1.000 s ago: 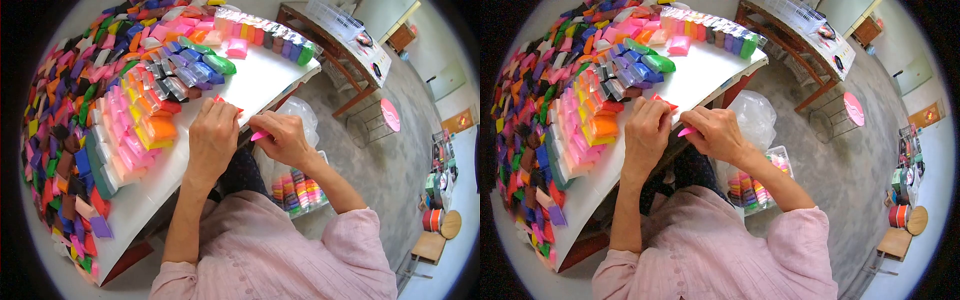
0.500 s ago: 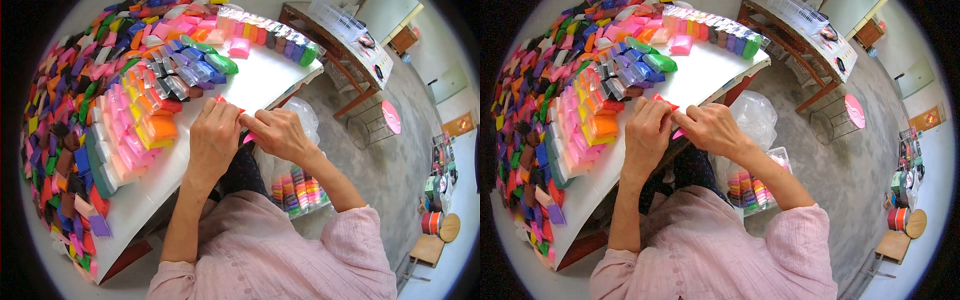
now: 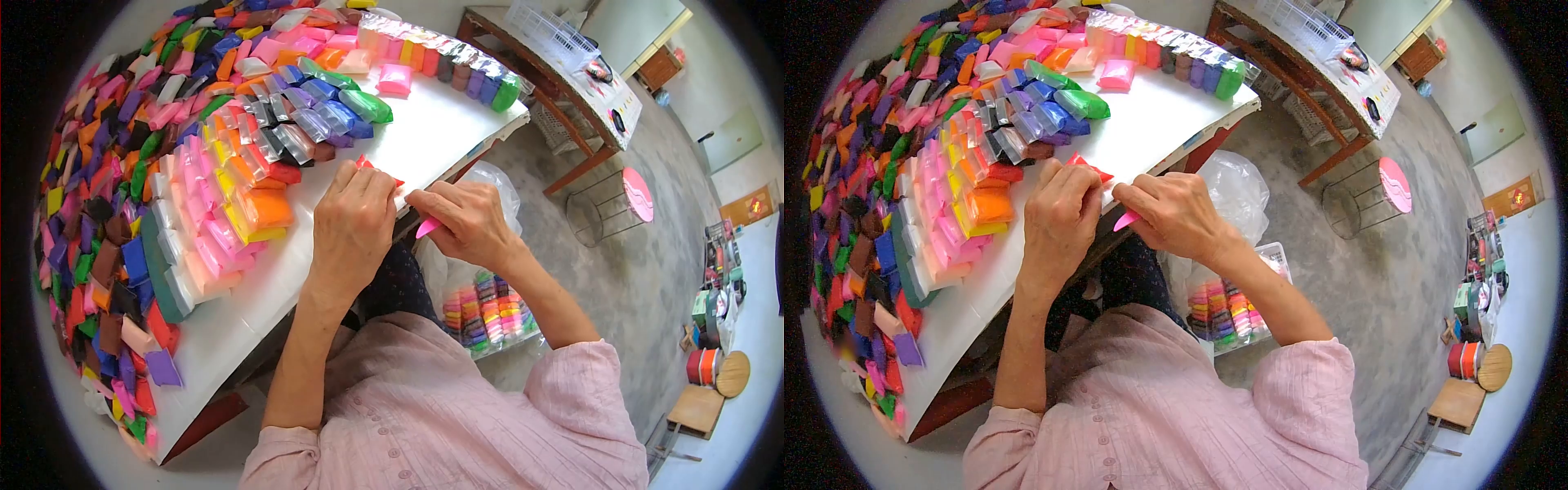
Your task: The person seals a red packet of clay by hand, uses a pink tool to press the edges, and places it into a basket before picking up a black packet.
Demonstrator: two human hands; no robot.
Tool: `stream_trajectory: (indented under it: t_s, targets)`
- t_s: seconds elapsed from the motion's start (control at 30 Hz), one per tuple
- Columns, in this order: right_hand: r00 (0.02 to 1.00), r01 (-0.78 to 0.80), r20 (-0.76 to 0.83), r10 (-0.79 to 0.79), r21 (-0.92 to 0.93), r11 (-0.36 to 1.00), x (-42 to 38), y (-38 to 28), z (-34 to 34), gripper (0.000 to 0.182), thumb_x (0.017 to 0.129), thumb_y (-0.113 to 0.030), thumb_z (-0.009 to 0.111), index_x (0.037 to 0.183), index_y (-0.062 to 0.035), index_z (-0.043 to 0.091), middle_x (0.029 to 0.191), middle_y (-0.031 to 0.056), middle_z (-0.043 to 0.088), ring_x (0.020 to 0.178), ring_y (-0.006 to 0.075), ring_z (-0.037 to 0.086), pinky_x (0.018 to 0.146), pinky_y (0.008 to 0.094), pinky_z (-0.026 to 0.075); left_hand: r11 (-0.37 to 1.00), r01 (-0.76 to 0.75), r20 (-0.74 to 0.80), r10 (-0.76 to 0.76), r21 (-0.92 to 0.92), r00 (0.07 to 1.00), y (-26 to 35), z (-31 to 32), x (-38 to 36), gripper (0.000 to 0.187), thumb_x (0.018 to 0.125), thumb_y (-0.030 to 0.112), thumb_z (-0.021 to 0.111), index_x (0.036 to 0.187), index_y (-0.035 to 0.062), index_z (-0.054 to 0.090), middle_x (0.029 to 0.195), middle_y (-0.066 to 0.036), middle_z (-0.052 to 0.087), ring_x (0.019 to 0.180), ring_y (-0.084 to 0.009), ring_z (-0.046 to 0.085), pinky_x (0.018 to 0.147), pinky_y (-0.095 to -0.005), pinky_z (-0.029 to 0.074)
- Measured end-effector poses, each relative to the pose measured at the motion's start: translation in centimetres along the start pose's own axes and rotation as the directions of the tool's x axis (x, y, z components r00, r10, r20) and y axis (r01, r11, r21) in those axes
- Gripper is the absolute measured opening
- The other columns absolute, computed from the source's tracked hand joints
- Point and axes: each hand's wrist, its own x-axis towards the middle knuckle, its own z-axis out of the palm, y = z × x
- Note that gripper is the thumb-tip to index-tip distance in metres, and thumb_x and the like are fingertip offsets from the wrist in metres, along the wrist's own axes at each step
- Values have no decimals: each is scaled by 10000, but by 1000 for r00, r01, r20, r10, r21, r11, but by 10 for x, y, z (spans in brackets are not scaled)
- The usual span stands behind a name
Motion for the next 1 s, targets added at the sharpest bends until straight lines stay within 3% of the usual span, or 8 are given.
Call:
stream_trajectory:
  t_s: [0.2,0.4,0.5,0.6,1.0]
  targets:
    - [1000,6,-15,-6,35,999,8,-3,4,352,701,-83,709,1050,-73,667,707,52,605,546,219,576,499,338,445,1000,-4,-19,4,-23,1000,0,0,0,82,812,1,639,863,22,579,834,-119,599,825,-310,553,710,-415,464]
    - [975,-194,-51,215,264,945,3,-16,12,367,692,41,675,1049,-41,667,799,112,677,636,260,651,565,326,508,1000,6,-21,-6,-27,1000,0,1,-1,89,813,-8,643,870,25,584,837,-116,607,816,-310,558,694,-415,460]
    - [964,-220,-63,259,362,906,-4,-11,17,280,725,-28,668,1004,-57,662,818,110,679,662,290,658,571,361,518,1000,-1,-18,1,-10,1000,0,0,0,70,815,11,634,843,21,570,830,-117,588,839,-308,553,721,-415,474]
    - [951,-273,-26,307,391,879,-8,-22,12,263,714,-6,657,974,-44,672,811,123,680,670,289,664,572,347,517,1000,0,-13,0,-13,1000,0,0,0,59,818,18,624,838,19,570,830,-119,581,853,-307,552,734,-416,480]
    - [932,-278,-140,336,321,906,-4,-22,26,324,735,-9,653,1056,-44,668,848,142,689,716,303,682,598,367,529,1000,-8,-29,7,-29,1000,-1,-1,1,88,810,-6,640,864,19,575,856,-118,615,819,-319,557,710,-416,461]
